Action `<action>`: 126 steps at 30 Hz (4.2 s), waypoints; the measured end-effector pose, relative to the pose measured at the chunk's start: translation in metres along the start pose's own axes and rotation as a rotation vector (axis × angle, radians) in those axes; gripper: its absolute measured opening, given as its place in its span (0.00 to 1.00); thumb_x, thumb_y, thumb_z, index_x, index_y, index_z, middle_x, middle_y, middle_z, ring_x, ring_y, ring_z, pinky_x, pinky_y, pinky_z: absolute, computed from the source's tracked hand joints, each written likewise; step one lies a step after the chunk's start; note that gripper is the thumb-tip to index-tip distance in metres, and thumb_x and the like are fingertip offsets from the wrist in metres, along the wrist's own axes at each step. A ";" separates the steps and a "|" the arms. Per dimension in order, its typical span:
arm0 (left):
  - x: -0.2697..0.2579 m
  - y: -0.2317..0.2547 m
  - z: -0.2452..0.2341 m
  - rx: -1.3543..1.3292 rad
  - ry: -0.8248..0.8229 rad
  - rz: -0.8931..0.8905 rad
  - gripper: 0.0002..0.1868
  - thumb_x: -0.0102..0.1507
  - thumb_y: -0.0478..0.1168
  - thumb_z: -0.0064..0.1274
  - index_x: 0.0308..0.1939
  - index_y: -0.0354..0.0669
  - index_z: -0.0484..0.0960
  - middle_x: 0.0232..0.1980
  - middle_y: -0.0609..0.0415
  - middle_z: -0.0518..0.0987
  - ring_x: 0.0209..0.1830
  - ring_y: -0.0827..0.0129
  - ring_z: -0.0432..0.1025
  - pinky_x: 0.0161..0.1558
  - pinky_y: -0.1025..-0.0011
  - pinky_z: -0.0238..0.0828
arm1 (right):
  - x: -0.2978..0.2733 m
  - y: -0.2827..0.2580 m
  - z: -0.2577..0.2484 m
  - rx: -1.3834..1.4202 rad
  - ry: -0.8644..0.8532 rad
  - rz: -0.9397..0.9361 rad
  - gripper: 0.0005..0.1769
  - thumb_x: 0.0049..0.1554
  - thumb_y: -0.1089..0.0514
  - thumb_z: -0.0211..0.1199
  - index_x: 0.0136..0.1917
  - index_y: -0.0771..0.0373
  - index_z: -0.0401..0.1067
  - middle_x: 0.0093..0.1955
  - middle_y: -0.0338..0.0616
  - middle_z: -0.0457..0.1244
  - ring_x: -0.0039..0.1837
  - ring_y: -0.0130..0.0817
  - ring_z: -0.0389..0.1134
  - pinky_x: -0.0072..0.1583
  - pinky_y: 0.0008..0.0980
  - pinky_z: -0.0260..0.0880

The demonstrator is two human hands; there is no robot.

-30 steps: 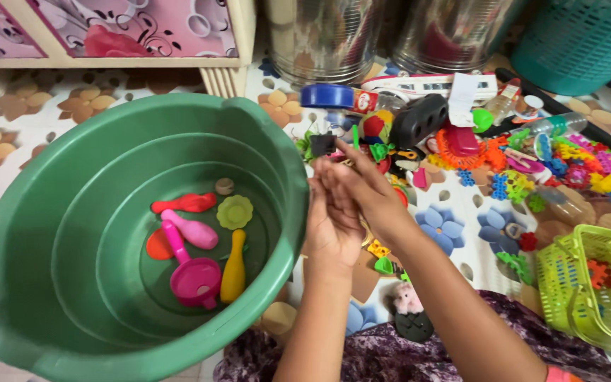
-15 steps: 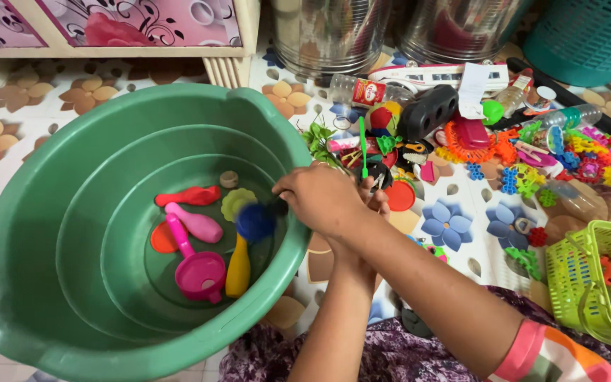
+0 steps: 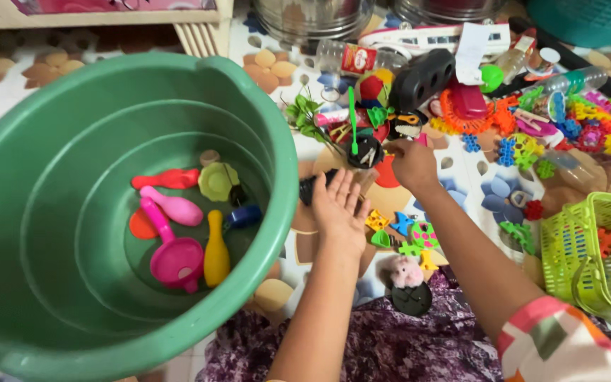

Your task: The person sits on the floor and sorts various small toys and plastic items into baskets. They pick up pieces from the floor, place them into a green basket, and later handle a pink plush toy and a black plastic component.

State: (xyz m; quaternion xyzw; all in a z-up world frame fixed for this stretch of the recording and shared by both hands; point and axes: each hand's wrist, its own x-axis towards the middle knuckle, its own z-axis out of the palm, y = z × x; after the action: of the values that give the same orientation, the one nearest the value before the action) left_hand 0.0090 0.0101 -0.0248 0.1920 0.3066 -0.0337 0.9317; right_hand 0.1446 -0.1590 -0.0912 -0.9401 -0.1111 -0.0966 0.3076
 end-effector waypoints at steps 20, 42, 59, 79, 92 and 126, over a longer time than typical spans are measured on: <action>-0.012 0.000 0.007 0.013 -0.106 -0.030 0.32 0.65 0.62 0.40 0.66 0.50 0.74 0.65 0.60 0.79 0.67 0.68 0.69 0.65 0.64 0.59 | -0.039 0.014 0.038 -0.198 -0.119 0.108 0.15 0.56 0.43 0.69 0.49 0.54 0.76 0.51 0.48 0.68 0.50 0.50 0.72 0.52 0.49 0.72; -0.043 -0.063 0.017 0.820 -0.365 0.038 0.34 0.63 0.59 0.53 0.68 0.47 0.72 0.64 0.60 0.77 0.64 0.74 0.70 0.58 0.67 0.68 | -0.149 0.066 -0.136 1.347 -0.220 0.642 0.14 0.65 0.56 0.47 0.64 0.53 0.63 0.55 0.35 0.62 0.52 0.26 0.64 0.50 0.31 0.67; -0.086 -0.054 0.022 1.696 -1.036 1.258 0.26 0.51 0.30 0.59 0.54 0.43 0.81 0.54 0.52 0.83 0.69 0.57 0.71 0.75 0.55 0.58 | -0.170 0.003 -0.174 1.311 -0.350 0.551 0.33 0.60 0.45 0.55 0.76 0.54 0.57 0.72 0.41 0.60 0.71 0.36 0.61 0.66 0.47 0.65; -0.040 -0.056 0.016 0.370 -0.578 0.096 0.13 0.69 0.35 0.52 0.58 0.41 0.80 0.47 0.57 0.80 0.44 0.74 0.75 0.45 0.72 0.76 | -0.140 -0.039 -0.174 1.387 -0.295 0.461 0.29 0.62 0.51 0.62 0.71 0.67 0.62 0.63 0.46 0.66 0.63 0.39 0.70 0.61 0.44 0.77; -0.053 0.030 0.017 -0.242 -0.445 0.226 0.29 0.65 0.64 0.34 0.64 0.60 0.73 0.64 0.57 0.77 0.65 0.66 0.71 0.61 0.65 0.69 | -0.071 -0.301 -0.110 1.068 -0.591 0.287 0.29 0.59 0.45 0.63 0.70 0.59 0.67 0.56 0.41 0.69 0.49 0.33 0.72 0.51 0.32 0.80; -0.014 -0.006 0.005 0.542 -0.196 0.279 0.23 0.61 0.49 0.55 0.58 0.45 0.79 0.60 0.55 0.79 0.62 0.63 0.70 0.59 0.62 0.66 | -0.122 0.000 -0.093 0.427 -0.020 0.257 0.22 0.58 0.53 0.68 0.65 0.58 0.76 0.42 0.38 0.70 0.44 0.18 0.68 0.48 0.22 0.68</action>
State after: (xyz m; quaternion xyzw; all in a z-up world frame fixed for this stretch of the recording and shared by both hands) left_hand -0.0010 0.0023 -0.0148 0.4694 0.1661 -0.0046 0.8672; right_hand 0.0179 -0.2331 -0.0484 -0.8612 -0.0117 -0.0217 0.5077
